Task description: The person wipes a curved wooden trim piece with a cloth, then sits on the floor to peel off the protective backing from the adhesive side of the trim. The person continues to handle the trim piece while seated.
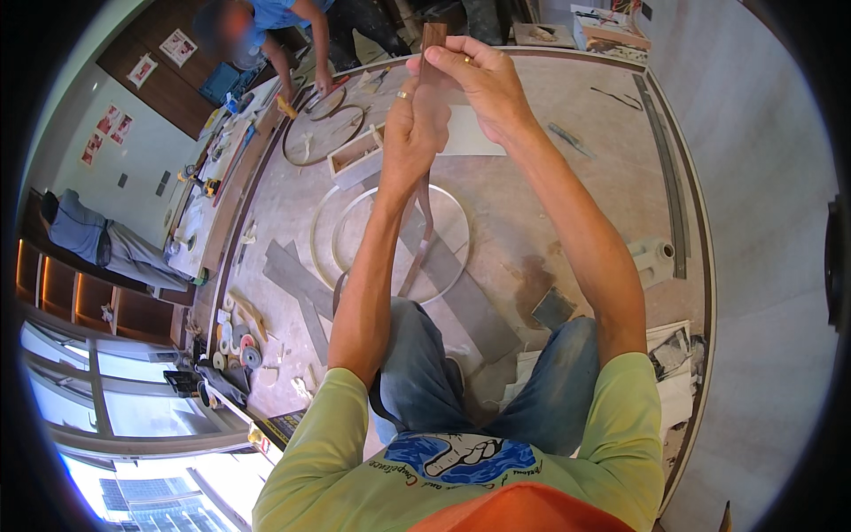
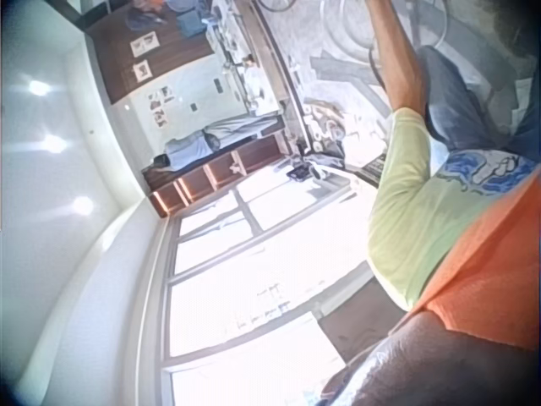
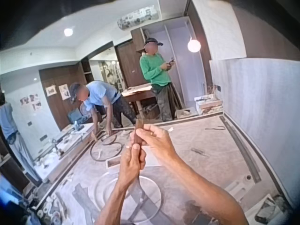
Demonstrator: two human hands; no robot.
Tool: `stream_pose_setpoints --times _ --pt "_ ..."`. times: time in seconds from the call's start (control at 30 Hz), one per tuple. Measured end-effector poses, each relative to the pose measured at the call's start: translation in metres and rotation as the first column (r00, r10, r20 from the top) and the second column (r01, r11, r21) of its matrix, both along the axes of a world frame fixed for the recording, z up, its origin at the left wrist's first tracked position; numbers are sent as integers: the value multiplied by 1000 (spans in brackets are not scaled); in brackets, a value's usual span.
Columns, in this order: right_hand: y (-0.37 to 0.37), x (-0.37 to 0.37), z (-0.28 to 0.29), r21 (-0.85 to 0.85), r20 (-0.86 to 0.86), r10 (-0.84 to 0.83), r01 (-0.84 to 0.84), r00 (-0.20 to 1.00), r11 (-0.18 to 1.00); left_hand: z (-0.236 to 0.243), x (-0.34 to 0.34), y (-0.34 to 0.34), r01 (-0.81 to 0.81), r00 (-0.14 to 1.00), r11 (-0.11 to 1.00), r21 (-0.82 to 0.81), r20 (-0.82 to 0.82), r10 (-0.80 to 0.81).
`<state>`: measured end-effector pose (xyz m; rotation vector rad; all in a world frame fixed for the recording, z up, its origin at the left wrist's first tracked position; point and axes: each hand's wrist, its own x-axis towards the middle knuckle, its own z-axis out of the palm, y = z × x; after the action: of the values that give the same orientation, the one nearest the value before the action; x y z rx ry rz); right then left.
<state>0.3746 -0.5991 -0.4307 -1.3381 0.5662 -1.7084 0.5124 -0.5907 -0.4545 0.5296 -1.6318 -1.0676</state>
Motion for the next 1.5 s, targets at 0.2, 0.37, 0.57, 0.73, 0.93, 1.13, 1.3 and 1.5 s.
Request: stream_pose_setpoints --times 0.2,0.37,0.57,0.73,0.93,1.13,1.3,1.5 --pt "-2 1 -2 -12 3 -21 21 1000 1000 -1 1 -2 -10 999 1000 -29 51 11" --pt "-2 3 -3 -31 25 -12 13 1000 999 -4 0 -5 -33 998 995 -92 56 38" --pt "-3 7 -4 -70 64 21 -16 998 997 -7 0 -11 -88 996 994 -60 -19 87" --pt "-3 7 -6 -79 77 29 -23 997 997 -9 -1 -13 -91 995 990 -106 31 95" --pt "-6 8 -9 -82 92 29 -21 995 996 -6 1 -11 -97 994 995 -40 52 99" --pt "-9 9 -10 -123 93 18 -7 996 992 1 3 -8 -69 996 997 -26 57 70" --pt "-6 9 -11 -49 101 66 -61 993 997 2 0 -9 -82 997 996 -24 9 82" --pt "-6 12 -11 -108 73 46 -38 996 993 1 2 -9 -154 986 986 -69 55 158"
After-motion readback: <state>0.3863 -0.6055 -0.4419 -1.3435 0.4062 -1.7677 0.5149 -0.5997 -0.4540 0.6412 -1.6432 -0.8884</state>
